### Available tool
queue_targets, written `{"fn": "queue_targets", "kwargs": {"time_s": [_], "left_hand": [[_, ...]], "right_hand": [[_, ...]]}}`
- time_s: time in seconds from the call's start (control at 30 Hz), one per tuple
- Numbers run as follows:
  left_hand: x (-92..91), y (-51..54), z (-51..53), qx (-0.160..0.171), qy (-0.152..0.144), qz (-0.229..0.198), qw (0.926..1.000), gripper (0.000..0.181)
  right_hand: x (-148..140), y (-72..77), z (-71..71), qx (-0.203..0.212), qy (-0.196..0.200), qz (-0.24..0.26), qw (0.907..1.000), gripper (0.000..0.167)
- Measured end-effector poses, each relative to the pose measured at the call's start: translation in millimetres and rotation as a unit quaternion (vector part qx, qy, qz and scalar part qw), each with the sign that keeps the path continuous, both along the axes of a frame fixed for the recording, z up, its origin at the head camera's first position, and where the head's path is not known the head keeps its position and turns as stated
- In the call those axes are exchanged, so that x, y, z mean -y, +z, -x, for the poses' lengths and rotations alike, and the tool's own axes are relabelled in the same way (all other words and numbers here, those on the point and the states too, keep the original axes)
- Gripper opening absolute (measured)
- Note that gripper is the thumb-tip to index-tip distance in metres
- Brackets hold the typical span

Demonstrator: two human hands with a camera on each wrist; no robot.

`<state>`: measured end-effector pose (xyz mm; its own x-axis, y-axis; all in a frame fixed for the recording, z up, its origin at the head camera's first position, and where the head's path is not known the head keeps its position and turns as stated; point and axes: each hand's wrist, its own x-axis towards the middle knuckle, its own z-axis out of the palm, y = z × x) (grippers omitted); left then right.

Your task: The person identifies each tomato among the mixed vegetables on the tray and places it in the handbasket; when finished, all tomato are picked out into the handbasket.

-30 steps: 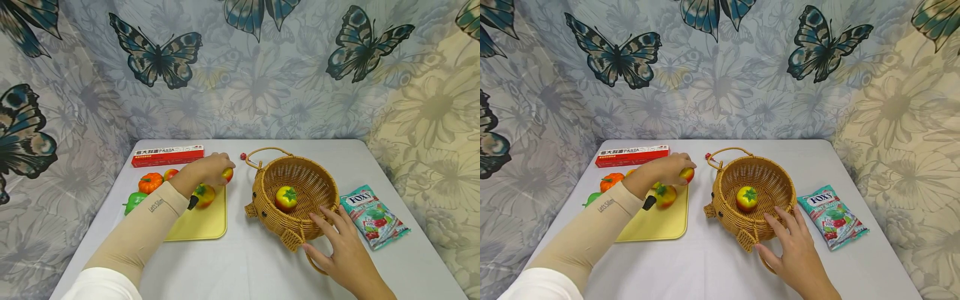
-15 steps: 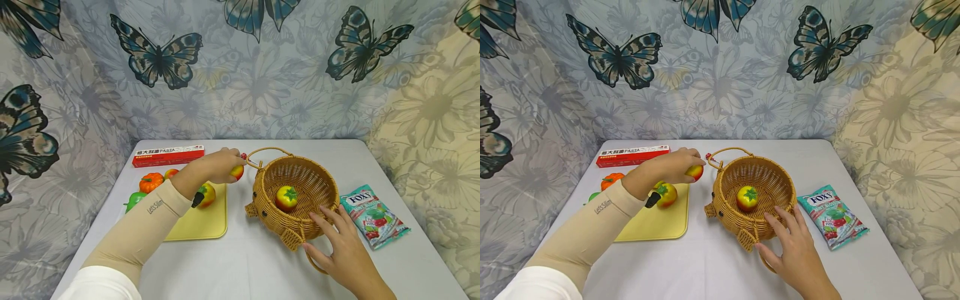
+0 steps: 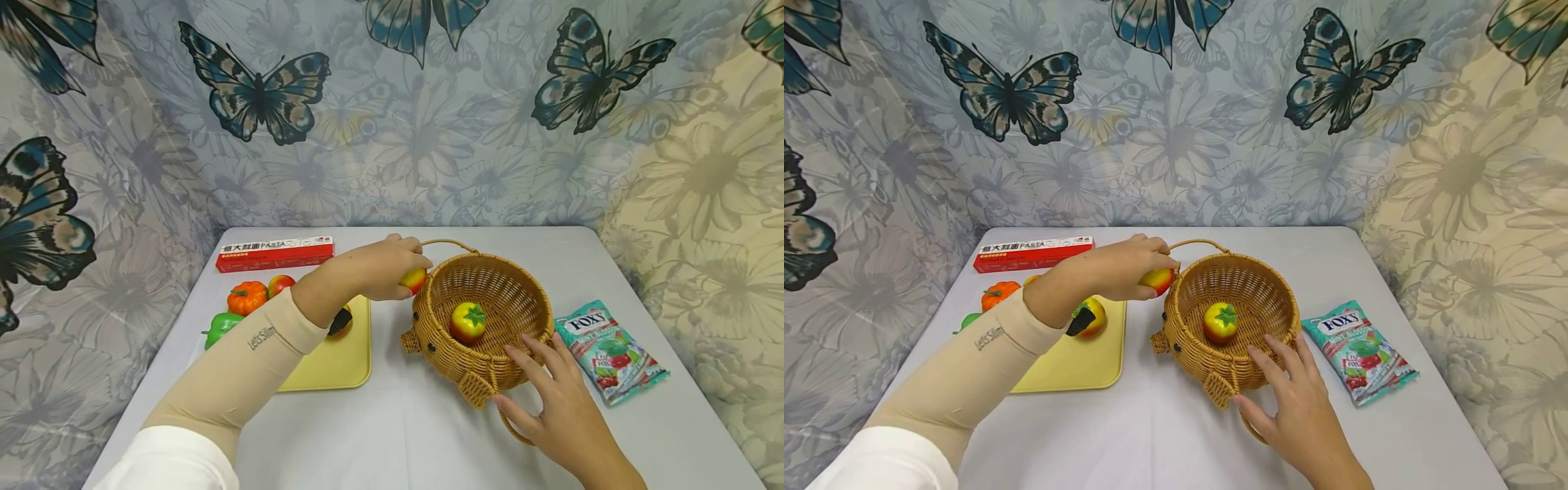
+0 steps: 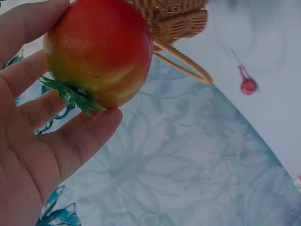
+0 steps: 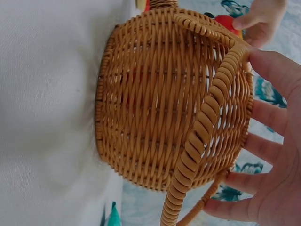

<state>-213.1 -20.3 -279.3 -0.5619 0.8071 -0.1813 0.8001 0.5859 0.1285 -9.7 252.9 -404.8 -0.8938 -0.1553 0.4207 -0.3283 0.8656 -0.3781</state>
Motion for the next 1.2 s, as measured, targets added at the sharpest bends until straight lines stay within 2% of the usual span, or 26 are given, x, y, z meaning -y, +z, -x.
{"fn": "queue_targets", "kwargs": {"time_s": [0.3,0.53,0.8,1.2], "left_hand": [[-24.4,16.5,-9.0,-0.014,-0.016,0.015,0.9996,0.057],[-42.2,16.5,-13.9,-0.005,-0.022,0.023,0.9995,0.060],[-63.4,3.6,-18.5,-0.021,-0.040,0.049,0.9978,0.061],[-87.6,-32.7,-14.6,0.004,-0.045,0.090,0.9950,0.058]], "right_hand": [[1,0.9,-1.0,0.008,-0.006,-0.001,0.9999,0.072],[-1,-1.1,-0.9,0.002,-0.004,0.003,1.0000,0.072],[-1,-2.0,-0.1,-0.009,0.000,0.006,0.9999,0.072],[-2,-3.5,0.6,-0.028,0.011,0.007,0.9995,0.073]]}}
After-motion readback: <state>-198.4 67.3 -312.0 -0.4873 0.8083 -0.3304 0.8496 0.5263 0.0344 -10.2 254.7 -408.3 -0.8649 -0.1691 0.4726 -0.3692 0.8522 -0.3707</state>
